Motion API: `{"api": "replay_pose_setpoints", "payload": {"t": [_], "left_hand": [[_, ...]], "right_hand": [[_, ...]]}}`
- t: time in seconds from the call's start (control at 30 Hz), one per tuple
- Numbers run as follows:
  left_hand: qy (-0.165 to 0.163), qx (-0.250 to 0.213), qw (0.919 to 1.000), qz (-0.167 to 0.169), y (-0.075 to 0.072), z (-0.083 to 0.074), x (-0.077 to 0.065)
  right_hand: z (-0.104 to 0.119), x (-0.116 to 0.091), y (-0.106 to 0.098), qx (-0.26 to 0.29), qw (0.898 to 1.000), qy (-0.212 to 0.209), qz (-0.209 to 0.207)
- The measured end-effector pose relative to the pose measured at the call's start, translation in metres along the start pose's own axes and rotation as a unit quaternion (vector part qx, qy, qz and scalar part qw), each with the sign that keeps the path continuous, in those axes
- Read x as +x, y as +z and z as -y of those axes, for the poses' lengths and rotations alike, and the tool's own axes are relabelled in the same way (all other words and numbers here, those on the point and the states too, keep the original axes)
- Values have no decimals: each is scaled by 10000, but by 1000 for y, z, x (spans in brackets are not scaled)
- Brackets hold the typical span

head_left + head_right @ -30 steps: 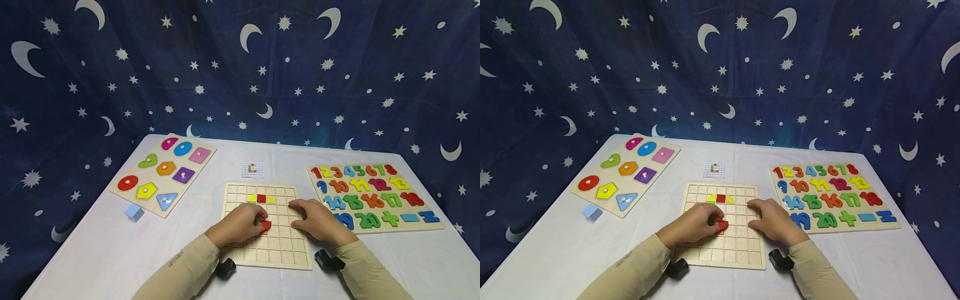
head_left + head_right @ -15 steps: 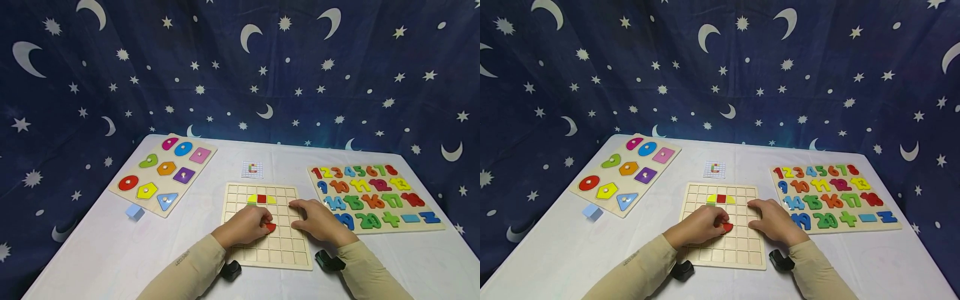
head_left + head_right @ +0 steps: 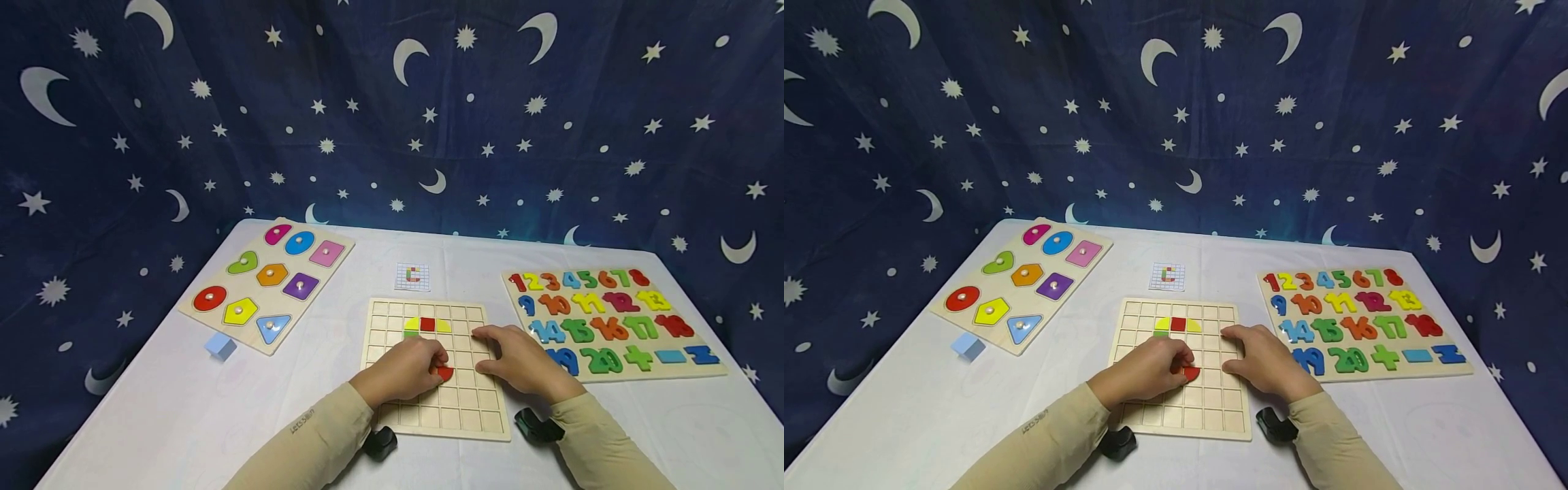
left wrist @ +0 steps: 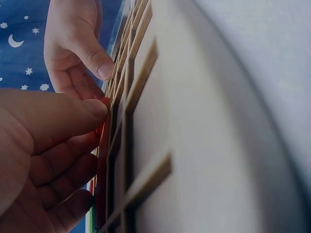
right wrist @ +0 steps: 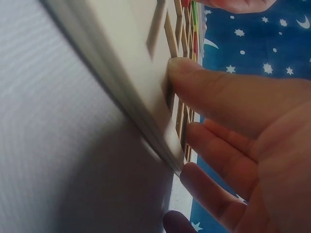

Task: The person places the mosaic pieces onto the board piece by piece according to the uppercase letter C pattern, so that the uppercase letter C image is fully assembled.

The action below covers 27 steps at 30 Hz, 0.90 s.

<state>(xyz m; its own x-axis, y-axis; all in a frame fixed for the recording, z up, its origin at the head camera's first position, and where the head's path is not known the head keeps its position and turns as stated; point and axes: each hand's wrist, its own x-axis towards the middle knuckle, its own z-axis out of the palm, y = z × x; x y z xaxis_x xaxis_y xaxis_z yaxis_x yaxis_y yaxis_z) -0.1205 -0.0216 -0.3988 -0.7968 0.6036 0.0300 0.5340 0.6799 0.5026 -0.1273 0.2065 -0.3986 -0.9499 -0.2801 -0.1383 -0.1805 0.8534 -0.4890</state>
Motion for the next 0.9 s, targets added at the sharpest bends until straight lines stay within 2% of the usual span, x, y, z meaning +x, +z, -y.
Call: {"api": "replay_pose_setpoints", "payload": {"t": [0.57, 0.9], "left_hand": [[-127, -8, 9999, 47, 1, -2, 1], [29, 251, 9996, -84, 3, -4, 2]], "right_hand": [[0, 3, 0, -54, 10000, -42, -5], [0, 2, -1, -101, 9999, -67, 17]]}}
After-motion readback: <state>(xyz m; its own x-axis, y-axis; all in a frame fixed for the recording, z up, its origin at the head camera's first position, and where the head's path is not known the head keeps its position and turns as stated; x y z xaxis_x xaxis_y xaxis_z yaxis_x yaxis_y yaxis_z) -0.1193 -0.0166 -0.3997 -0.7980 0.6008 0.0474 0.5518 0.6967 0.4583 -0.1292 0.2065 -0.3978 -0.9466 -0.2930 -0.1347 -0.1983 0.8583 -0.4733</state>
